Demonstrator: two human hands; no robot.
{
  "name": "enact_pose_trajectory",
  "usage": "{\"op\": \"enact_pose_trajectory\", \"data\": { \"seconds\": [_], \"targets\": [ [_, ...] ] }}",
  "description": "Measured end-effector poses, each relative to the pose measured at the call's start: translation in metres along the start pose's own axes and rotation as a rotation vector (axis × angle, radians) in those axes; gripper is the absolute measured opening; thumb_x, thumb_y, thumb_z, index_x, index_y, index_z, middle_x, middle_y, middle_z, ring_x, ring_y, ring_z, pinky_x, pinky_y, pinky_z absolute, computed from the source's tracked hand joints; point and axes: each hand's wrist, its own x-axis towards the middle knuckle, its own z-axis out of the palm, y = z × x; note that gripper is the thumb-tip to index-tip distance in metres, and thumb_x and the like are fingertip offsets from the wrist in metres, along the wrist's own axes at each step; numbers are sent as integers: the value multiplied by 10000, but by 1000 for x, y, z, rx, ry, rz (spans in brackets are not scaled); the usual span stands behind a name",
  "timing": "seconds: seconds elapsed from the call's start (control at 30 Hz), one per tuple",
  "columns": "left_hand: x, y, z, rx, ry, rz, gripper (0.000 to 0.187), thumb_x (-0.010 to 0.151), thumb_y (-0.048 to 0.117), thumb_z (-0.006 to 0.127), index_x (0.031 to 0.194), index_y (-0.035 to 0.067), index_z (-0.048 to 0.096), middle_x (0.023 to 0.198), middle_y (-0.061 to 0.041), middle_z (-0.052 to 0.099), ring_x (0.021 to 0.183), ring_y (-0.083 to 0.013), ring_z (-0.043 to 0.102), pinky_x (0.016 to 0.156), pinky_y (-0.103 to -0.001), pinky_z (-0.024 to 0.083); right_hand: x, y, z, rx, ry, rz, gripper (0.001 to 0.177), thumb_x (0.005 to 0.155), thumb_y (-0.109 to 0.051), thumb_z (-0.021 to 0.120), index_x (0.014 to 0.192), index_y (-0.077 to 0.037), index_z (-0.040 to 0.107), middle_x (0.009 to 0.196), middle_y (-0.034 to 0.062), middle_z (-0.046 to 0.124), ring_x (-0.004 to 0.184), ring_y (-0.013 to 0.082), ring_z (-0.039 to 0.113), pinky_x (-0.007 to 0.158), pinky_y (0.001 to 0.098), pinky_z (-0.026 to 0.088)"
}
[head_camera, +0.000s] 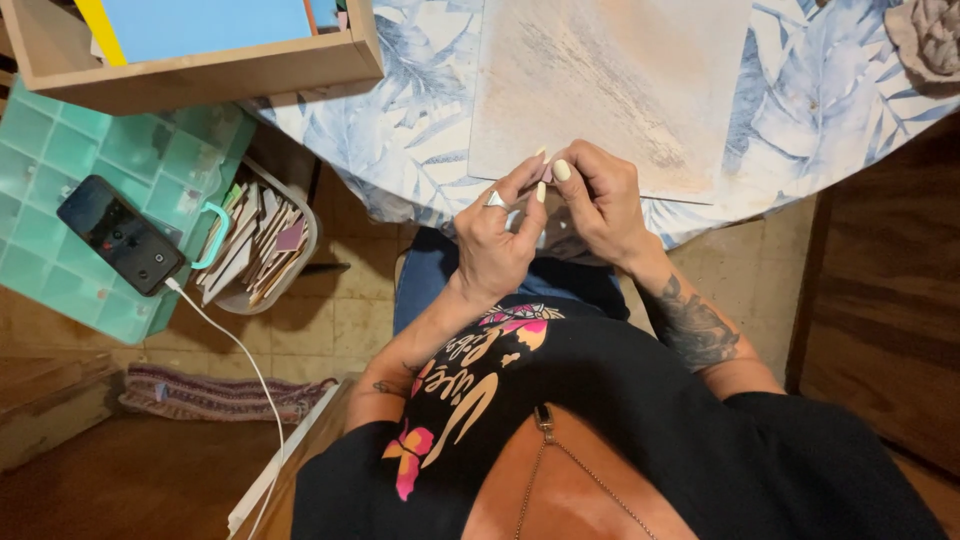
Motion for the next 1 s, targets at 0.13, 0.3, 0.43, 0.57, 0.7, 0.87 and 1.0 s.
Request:
{"op": "enact_pose_trajectory", "data": {
  "seconds": [0.13, 0.3, 0.43, 0.57, 0.7, 0.87, 1.0],
  "targets": [
    [2, 0, -2, 11, -18, 3, 231, 779, -3, 550, 1006, -1, 593, 856, -153, 636, 785, -259, 634, 647, -288, 534, -1, -1, -1, -21, -4, -5, 253, 919, -142, 417, 746, -10, 546, 548, 70, 415, 483, 166, 395, 493, 271, 376],
    [3, 2, -3, -1, -21, -7, 221, 773, -4, 555, 990, -1, 598, 839, -142, 638, 763, -242, 640, 637, -270, 539, -2, 0, 0, -5, -10, 5, 266, 923, -129, 387, 771, -4, 566, 548, 71, 409, 489, 170, 398, 502, 279, 391],
    [3, 2, -3, 7, -24, -9, 222, 769, -7, 559, 987, -3, 598, 838, -144, 638, 759, -244, 640, 633, -269, 537, -2, 0, 0, 7, -6, 9, 267, 921, -130, 389, 770, -7, 572, 544, 78, 403, 483, 186, 410, 504, 281, 394],
    [3, 3, -3, 3, -26, -18, 223, 768, -5, 560, 988, -2, 599, 835, -146, 636, 756, -242, 640, 630, -267, 538, -5, 3, 0, 2, -14, 21, 270, 922, -134, 384, 771, 2, 563, 555, 90, 426, 499, 189, 421, 508, 298, 396],
    [4, 3, -3, 15, -28, -6, 226, 761, -7, 567, 985, -1, 597, 825, -141, 633, 741, -243, 640, 622, -268, 539, -3, 3, -1, 33, -25, 46, 260, 918, -155, 396, 792, -6, 568, 553, 72, 432, 502, 154, 416, 482, 272, 395],
    [9, 4, -3, 98, -36, 63, 225, 758, 9, 581, 983, -2, 596, 836, -134, 630, 732, -238, 637, 614, -265, 537, 10, -7, -13, -29, -31, -25, 140, 861, -98, 524, 773, -5, 578, 587, 105, 491, 504, 195, 481, 450, 279, 405],
    [26, 13, -9, 115, -53, 96, 254, 749, 0, 567, 1002, 1, 585, 869, -137, 620, 769, -253, 630, 638, -289, 536, 31, -12, -36, 41, -30, -18, 86, 849, -62, 558, 832, 4, 611, 742, 129, 547, 615, 185, 534, 489, 279, 477]
  ]
}}
